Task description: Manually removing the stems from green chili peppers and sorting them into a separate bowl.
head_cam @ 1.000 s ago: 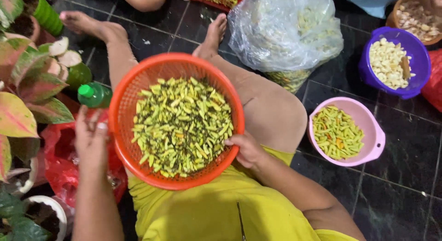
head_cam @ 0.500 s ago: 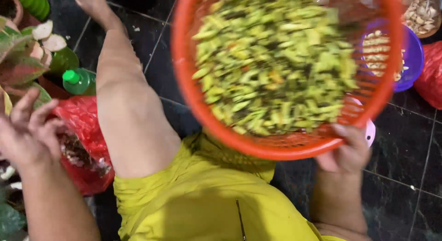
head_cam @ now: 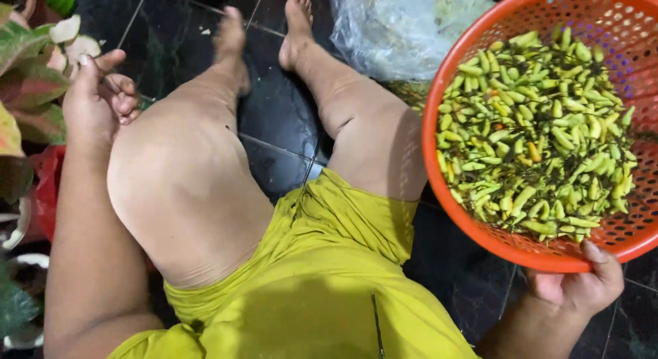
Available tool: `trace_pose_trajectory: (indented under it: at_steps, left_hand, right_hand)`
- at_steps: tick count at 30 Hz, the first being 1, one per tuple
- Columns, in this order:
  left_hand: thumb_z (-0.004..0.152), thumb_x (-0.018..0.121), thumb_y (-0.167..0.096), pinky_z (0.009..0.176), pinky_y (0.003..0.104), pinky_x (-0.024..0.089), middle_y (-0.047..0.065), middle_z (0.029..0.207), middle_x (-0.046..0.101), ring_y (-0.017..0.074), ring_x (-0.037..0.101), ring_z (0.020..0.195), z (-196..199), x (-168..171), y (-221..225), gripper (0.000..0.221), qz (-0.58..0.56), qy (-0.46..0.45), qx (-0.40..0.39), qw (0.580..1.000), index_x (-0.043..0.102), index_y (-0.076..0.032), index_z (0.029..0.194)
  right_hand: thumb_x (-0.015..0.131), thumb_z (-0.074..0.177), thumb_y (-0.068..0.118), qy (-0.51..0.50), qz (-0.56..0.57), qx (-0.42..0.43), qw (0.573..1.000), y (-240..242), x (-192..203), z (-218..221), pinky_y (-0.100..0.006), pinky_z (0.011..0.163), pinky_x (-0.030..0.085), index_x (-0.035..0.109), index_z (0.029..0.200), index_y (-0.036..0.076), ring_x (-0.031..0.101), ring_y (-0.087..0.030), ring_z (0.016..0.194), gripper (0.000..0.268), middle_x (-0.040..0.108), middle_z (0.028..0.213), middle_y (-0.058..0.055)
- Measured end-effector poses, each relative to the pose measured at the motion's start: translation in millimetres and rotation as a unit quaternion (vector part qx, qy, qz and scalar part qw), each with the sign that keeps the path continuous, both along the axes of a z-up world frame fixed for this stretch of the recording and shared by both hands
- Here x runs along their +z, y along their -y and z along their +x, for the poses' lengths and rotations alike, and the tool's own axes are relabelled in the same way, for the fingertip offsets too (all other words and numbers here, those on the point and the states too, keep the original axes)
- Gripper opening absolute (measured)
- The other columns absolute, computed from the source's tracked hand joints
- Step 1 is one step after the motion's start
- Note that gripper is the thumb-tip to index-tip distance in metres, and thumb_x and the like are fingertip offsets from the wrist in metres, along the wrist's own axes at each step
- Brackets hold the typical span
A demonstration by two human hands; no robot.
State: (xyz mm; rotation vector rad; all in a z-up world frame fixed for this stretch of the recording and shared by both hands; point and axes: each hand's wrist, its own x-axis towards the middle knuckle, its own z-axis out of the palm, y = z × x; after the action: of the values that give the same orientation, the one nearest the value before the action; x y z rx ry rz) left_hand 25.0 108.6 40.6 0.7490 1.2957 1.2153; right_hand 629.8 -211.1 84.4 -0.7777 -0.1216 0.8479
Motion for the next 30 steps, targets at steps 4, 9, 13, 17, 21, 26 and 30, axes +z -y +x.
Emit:
trace_pose_trajectory:
  at_steps: [4, 9, 13, 17, 21, 26, 30]
  left_hand:
    - [0.101, 0.047, -0.058, 0.048, 0.019, 0.027, 0.006, 0.072, 0.06, 0.009, 0.041, 0.05, -8, 14, 36, 0.052, 0.033, 0.042, -0.017, 0.998, 0.068, -0.013, 0.116]
    - [0.105, 0.043, -0.061, 0.052, 0.019, 0.032, 0.005, 0.074, 0.06, 0.0096, 0.043, 0.055, -5, 28, 62, 0.054, 0.018, 0.028, -0.058, 0.998, 0.065, -0.013, 0.117]
    - [0.101, 0.047, -0.059, 0.049, 0.02, 0.029, 0.005, 0.072, 0.056, 0.0102, 0.038, 0.051, 17, 42, 65, 0.054, 0.03, 0.038, -0.051, 0.998, 0.063, -0.01, 0.116]
    - [0.107, 0.039, -0.057, 0.05, 0.02, 0.028, 0.006, 0.073, 0.056, 0.0102, 0.037, 0.052, 4, 31, 66, 0.053, 0.025, 0.024, -0.067, 0.997, 0.061, -0.01, 0.118]
    - [0.105, 0.045, -0.056, 0.049, 0.019, 0.032, 0.009, 0.072, 0.058, 0.0117, 0.044, 0.053, -23, 5, 64, 0.052, 0.02, 0.074, -0.013, 0.997, 0.066, -0.009, 0.114]
    - [0.101, 0.046, -0.058, 0.044, 0.023, 0.028, 0.004, 0.07, 0.056, 0.0102, 0.04, 0.047, -13, 14, 62, 0.048, 0.011, 0.054, 0.043, 0.998, 0.065, -0.015, 0.11]
    - [0.097, 0.049, -0.058, 0.04, 0.024, 0.023, 0.005, 0.068, 0.052, 0.0112, 0.035, 0.044, -13, 4, 56, 0.047, 0.05, 0.094, 0.071, 0.992, 0.062, -0.015, 0.111]
  right_hand:
    - [0.064, 0.072, 0.003, 0.002, -0.01, -0.029, 1.0, -11, 4, -12, -0.055, 0.118, 0.053, 0.056, 0.157, 0.004, 0.067, -0.034, 0.132, 0.086, 0.07, 0.145, -0.016]
    - [0.066, 0.072, 0.004, 0.004, -0.012, 0.004, 1.0, -19, 1, -9, -0.058, 0.118, 0.051, 0.054, 0.16, 0.007, 0.066, -0.034, 0.132, 0.088, 0.069, 0.146, -0.016]
    - [0.066, 0.071, 0.005, 0.02, -0.034, -0.014, 0.999, -35, 6, -16, -0.053, 0.122, 0.054, 0.057, 0.157, 0.006, 0.068, -0.032, 0.131, 0.087, 0.071, 0.142, -0.014]
    - [0.066, 0.073, 0.002, 0.01, -0.013, -0.014, 1.0, -43, 6, -19, -0.055, 0.118, 0.055, 0.054, 0.161, 0.005, 0.068, -0.035, 0.131, 0.089, 0.07, 0.147, -0.017]
    - [0.065, 0.069, 0.004, 0.023, -0.027, -0.029, 0.999, -47, 3, -18, -0.053, 0.124, 0.055, 0.059, 0.155, 0.006, 0.068, -0.033, 0.135, 0.087, 0.071, 0.147, -0.015]
    - [0.066, 0.068, 0.009, 0.051, -0.054, -0.016, 0.997, -54, 5, -25, -0.051, 0.126, 0.056, 0.062, 0.152, 0.008, 0.068, -0.03, 0.137, 0.085, 0.071, 0.147, -0.01]
    - [0.066, 0.068, 0.008, 0.028, -0.048, 0.0, 0.998, -53, 14, -33, -0.052, 0.126, 0.054, 0.065, 0.151, 0.007, 0.069, -0.031, 0.138, 0.083, 0.073, 0.147, -0.012]
